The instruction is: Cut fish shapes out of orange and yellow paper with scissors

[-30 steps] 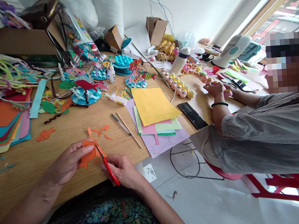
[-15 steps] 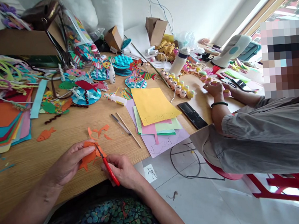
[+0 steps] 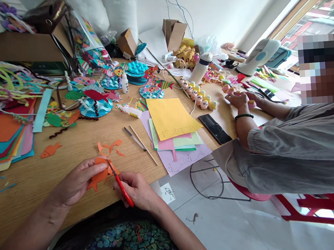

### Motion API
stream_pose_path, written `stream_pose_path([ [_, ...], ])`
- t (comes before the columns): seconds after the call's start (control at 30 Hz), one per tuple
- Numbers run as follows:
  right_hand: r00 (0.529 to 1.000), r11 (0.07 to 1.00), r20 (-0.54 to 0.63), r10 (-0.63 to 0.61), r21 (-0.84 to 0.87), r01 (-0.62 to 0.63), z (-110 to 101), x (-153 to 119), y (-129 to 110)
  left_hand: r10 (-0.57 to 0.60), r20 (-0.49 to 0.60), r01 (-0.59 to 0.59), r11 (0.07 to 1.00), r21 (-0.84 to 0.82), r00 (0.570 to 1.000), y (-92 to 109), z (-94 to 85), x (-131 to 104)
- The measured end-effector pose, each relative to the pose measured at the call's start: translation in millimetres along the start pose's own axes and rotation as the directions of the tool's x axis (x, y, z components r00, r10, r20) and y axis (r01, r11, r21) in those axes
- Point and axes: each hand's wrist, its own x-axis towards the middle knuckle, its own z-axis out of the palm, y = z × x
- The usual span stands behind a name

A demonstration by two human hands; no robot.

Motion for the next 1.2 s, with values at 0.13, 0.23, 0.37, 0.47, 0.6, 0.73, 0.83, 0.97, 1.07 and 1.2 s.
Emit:
stream_pose_path([
  [0.13, 1.000, 1.000, -0.013, 0.014, -0.011, -0.015, 0, 1, 1, 0.014, -0.018, -0.014, 1.000, 0.009, 1.000, -1, -1.3, 2],
  [0.23, 1.000, 1.000, -0.017, 0.026, -0.005, -0.026, 2, 4, 0, 0.015, -0.015, -0.015, 1.000, 0.004, 1.000, -1, -4.6, 3],
  [0.37, 0.999, 0.999, -0.004, 0.041, -0.016, -0.041, 4, 11, -5, 0.006, -0.022, -0.005, 1.000, 0.009, 1.000, 1, -11.2, 2],
  [0.47, 0.998, 0.998, 0.005, 0.058, -0.032, -0.058, 7, 17, -9, 0.003, -0.033, -0.003, 1.000, 0.020, 0.999, 3, -15.5, 1],
  [0.6, 0.998, 0.997, 0.013, 0.058, -0.060, -0.057, 10, 25, -12, -0.004, -0.033, 0.005, 1.000, 0.020, 0.999, 4, -20.0, 1],
  [0.73, 0.998, 0.995, -0.002, 0.070, -0.068, -0.070, 12, 34, -16, 0.006, -0.070, -0.006, 1.000, 0.009, 0.998, 6, -27.2, 0],
  [0.83, 0.997, 0.994, -0.002, 0.081, -0.074, -0.080, 10, 40, -23, 0.071, -0.100, -0.064, 0.995, 0.076, 0.992, 8, -34.5, 0],
  [0.97, 0.997, 0.993, 0.045, 0.066, -0.106, -0.061, 5, 48, -34, 0.168, -0.134, -0.134, 0.962, 0.237, 0.977, 10, -41.7, -2],
  [1.07, 0.998, 0.983, 0.051, 0.035, -0.180, -0.025, 0, 51, -41, 0.200, -0.142, -0.144, 0.931, 0.335, 0.969, 11, -44.3, -3],
  [1.2, 0.998, 0.946, -0.052, -0.044, -0.322, 0.025, -3, 56, -49, 0.219, -0.102, -0.158, 0.895, 0.418, 0.971, 11, -48.2, -3],
])
